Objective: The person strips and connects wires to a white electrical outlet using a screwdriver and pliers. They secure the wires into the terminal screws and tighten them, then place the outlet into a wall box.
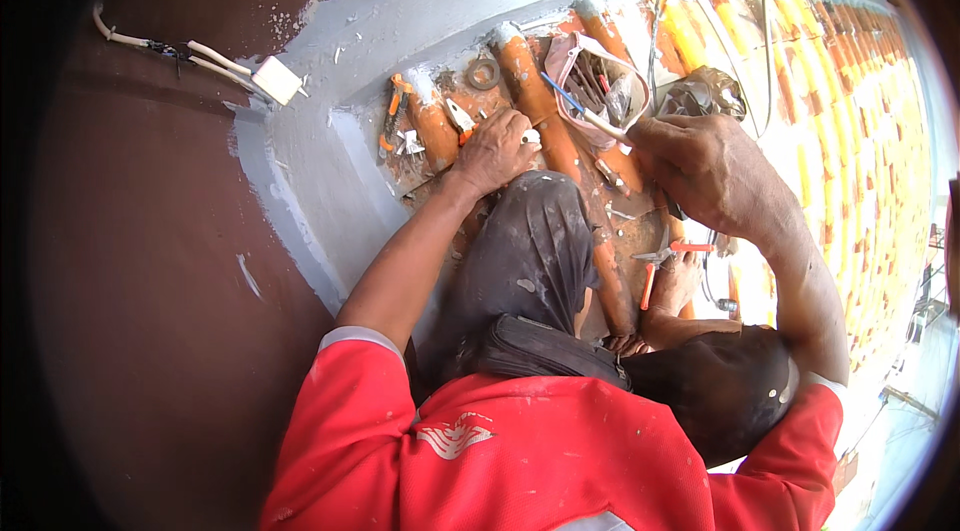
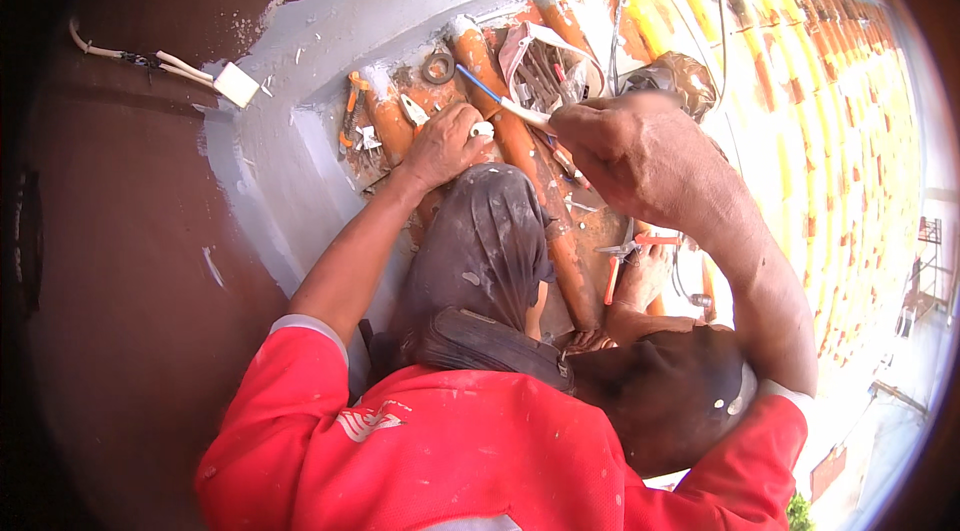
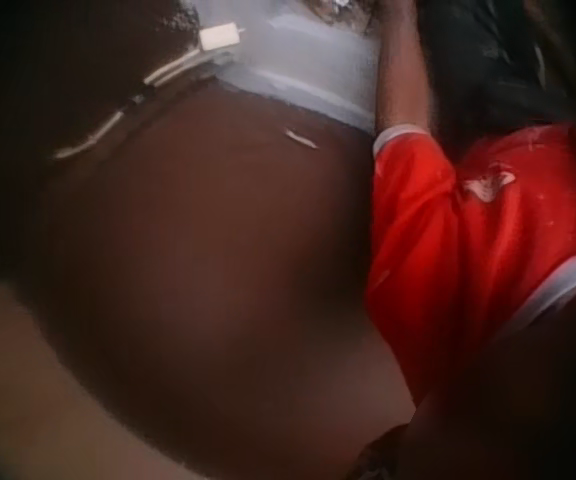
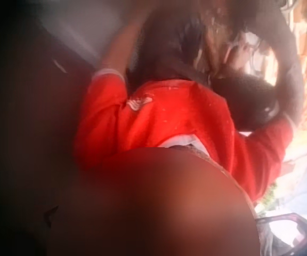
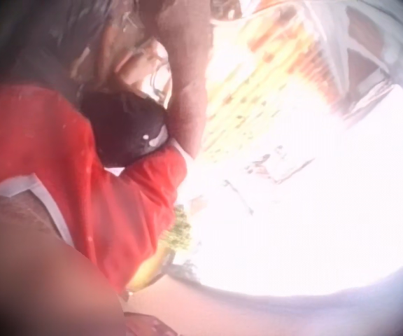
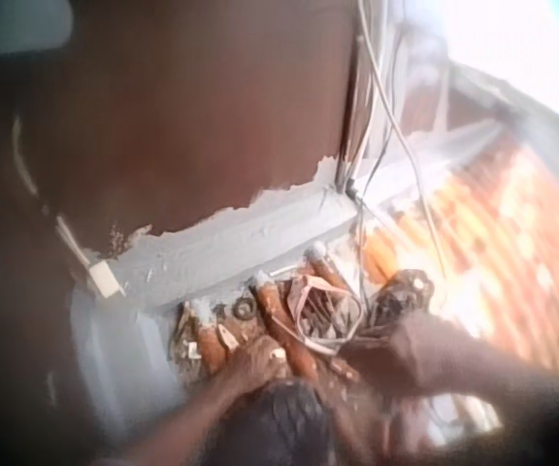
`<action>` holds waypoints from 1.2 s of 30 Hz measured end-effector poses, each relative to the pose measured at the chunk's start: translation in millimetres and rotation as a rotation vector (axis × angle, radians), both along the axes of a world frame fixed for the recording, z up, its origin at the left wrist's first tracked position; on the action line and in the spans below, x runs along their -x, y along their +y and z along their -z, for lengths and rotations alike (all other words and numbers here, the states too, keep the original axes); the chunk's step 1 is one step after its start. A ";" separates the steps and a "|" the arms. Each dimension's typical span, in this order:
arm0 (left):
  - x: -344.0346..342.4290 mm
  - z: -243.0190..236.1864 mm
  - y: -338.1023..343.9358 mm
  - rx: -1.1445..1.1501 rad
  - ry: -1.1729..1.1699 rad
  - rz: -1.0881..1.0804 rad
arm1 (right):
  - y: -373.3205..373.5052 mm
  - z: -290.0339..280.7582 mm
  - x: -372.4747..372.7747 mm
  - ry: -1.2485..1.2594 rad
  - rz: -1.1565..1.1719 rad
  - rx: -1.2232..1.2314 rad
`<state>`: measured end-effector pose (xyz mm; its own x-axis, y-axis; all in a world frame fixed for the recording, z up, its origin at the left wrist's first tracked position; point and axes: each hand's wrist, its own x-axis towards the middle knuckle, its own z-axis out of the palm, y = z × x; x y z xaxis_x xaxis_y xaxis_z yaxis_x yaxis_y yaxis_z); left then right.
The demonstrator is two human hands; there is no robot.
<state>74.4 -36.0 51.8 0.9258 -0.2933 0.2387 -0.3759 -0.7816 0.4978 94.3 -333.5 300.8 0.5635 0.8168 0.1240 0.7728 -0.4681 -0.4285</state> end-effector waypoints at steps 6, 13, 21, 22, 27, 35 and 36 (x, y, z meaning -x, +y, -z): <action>15.9 -75.4 -12.5 0.448 -0.170 -0.179 | 2.8 -12.4 2.2 0.173 -0.050 0.134; 17.2 -134.6 -10.7 0.205 -0.585 -0.030 | 0.5 -8.1 1.0 0.211 -0.063 0.157; 20.5 -158.5 -5.4 0.106 -0.646 0.145 | -5.2 -7.8 -1.4 0.236 -0.067 0.162; 22.1 -160.8 -7.4 0.104 -0.642 0.173 | -5.0 -8.5 -1.6 0.240 -0.059 0.196; 27.8 -173.5 -22.9 0.035 -0.649 0.314 | -0.7 -11.3 -1.7 0.202 -0.079 0.172; 14.9 -190.4 -32.7 -0.059 -0.567 0.467 | -4.7 -22.7 2.4 0.177 -0.048 0.251; 14.7 -189.9 -33.6 0.030 -0.554 0.458 | -4.1 -22.9 1.3 0.210 -0.007 0.297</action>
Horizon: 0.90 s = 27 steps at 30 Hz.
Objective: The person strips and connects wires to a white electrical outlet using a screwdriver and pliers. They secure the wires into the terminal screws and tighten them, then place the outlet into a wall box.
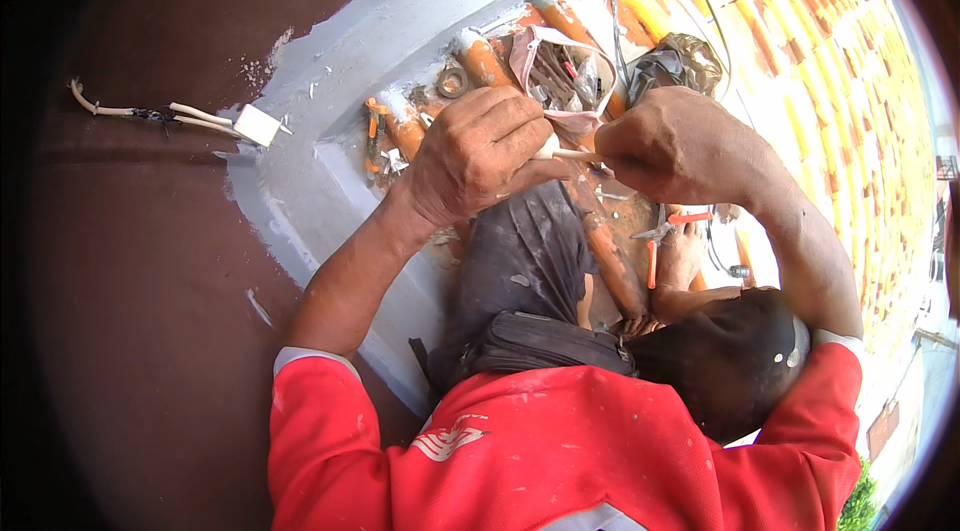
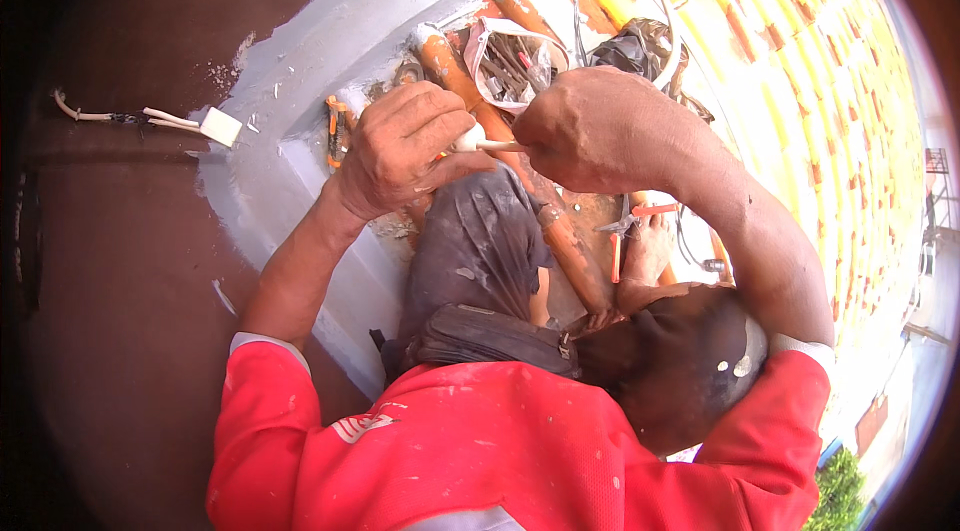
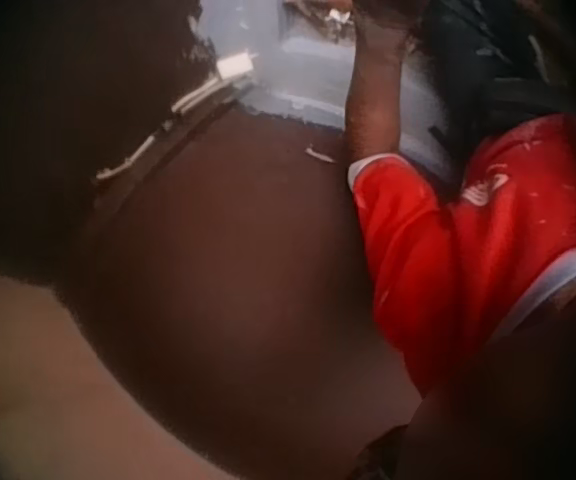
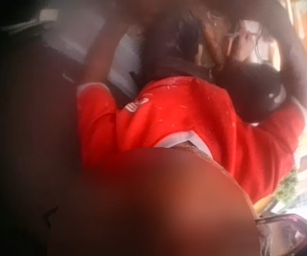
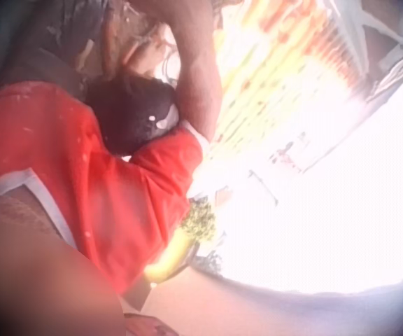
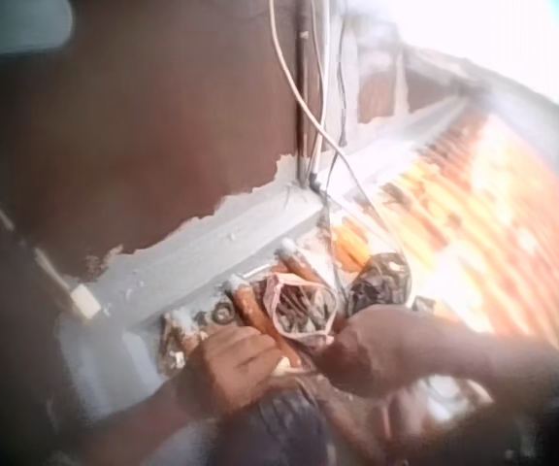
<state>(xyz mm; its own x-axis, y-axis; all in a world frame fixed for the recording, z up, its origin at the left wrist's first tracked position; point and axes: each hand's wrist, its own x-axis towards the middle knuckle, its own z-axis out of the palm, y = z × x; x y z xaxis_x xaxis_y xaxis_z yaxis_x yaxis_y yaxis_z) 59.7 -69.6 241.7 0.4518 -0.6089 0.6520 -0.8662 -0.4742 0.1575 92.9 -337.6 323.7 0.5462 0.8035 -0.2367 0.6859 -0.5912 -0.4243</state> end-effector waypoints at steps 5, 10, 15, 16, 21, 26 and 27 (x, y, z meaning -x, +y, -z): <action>15.6 10.2 -18.6 0.189 0.073 -0.070 | 12.7 5.3 1.6 0.054 0.001 0.025; 34.7 13.5 -42.6 0.361 0.327 -0.111 | 19.0 15.2 4.7 0.114 0.195 -0.308; 47.3 4.2 -36.7 0.397 0.638 -0.185 | 18.9 27.2 -3.1 -0.135 0.000 -0.425; 41.5 5.0 -29.2 0.360 0.676 -0.207 | 19.2 29.0 -6.2 -0.164 -0.053 -0.344; 30.8 16.6 -14.8 0.759 1.212 -0.084 | 24.7 44.9 -17.7 -0.308 -0.144 -0.205; 30.8 10.9 -6.7 0.843 1.356 -0.118 | 20.5 63.5 -26.1 -0.503 -0.147 -0.276; 26.4 8.9 -3.1 0.784 1.359 -0.159 | 18.6 65.8 -30.1 -0.582 -0.107 -0.251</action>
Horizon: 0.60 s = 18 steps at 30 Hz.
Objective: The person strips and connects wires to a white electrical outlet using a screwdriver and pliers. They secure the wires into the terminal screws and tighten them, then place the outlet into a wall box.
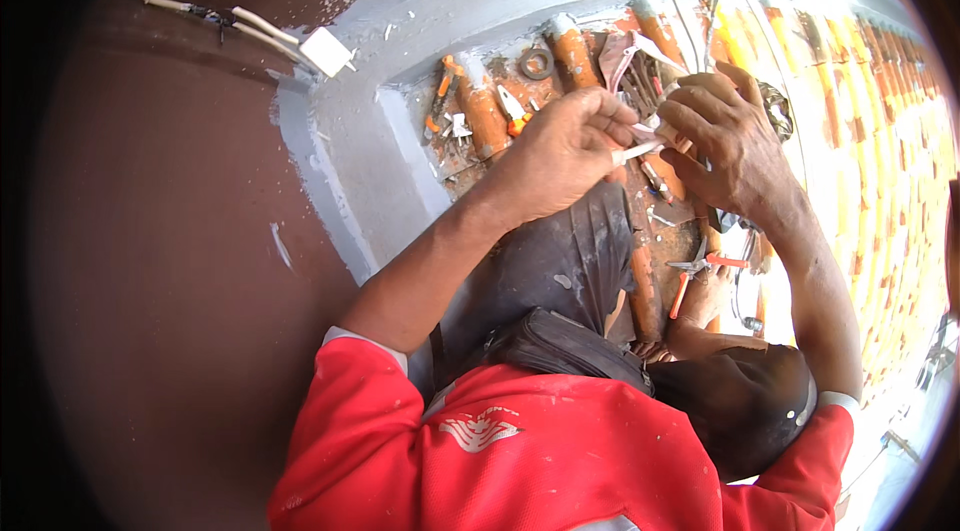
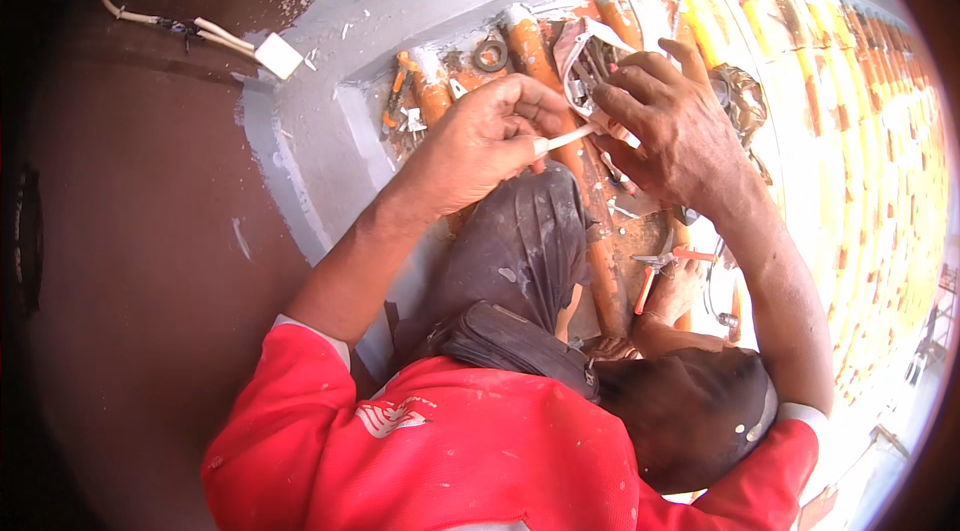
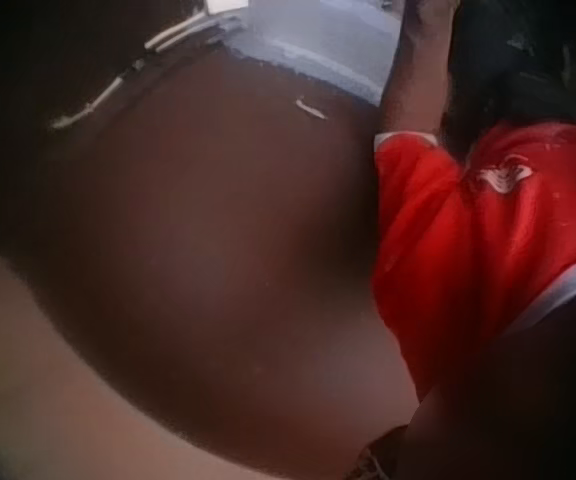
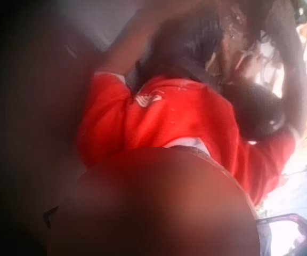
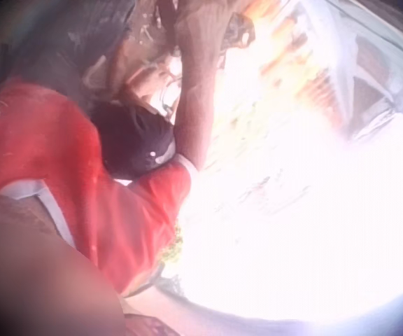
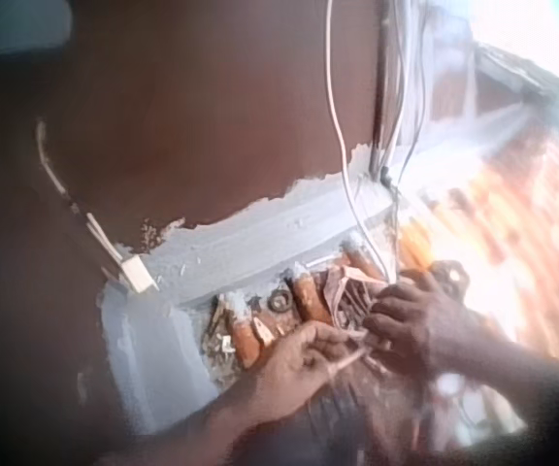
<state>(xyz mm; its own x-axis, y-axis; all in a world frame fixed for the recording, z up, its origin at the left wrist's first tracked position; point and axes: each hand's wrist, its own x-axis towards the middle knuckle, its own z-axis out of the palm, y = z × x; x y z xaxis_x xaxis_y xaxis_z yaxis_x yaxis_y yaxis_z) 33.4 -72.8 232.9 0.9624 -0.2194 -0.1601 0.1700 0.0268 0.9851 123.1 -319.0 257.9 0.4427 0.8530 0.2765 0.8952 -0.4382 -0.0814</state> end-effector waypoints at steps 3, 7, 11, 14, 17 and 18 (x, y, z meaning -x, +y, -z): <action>-2.8 -7.7 11.7 0.146 0.097 0.047 | -3.3 6.2 -4.8 -0.266 0.157 0.070; -9.5 -25.9 24.3 0.284 0.130 0.141 | -0.8 12.5 -5.3 -0.073 -0.106 -0.052; -20.9 -57.2 60.7 0.528 -0.024 0.204 | -2.1 19.9 -7.9 0.074 0.019 -0.154; -25.6 -45.6 44.9 0.151 -0.256 -0.151 | -1.9 25.3 -11.6 0.176 0.119 -0.186; -24.7 -18.2 1.6 0.236 -0.337 -0.221 | 10.3 27.8 -9.5 0.178 0.100 -0.286; -25.6 -10.4 -13.9 0.288 -0.325 -0.281 | 14.1 25.8 -7.0 0.201 0.116 -0.284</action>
<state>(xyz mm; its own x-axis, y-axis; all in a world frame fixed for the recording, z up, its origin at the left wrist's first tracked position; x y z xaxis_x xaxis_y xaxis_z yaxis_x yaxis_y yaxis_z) 58.9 -86.7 243.3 0.9806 0.0640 0.1855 -0.1962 0.3057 0.9317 130.1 -304.9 232.1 0.6017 0.6953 0.3931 0.7946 -0.4708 -0.3834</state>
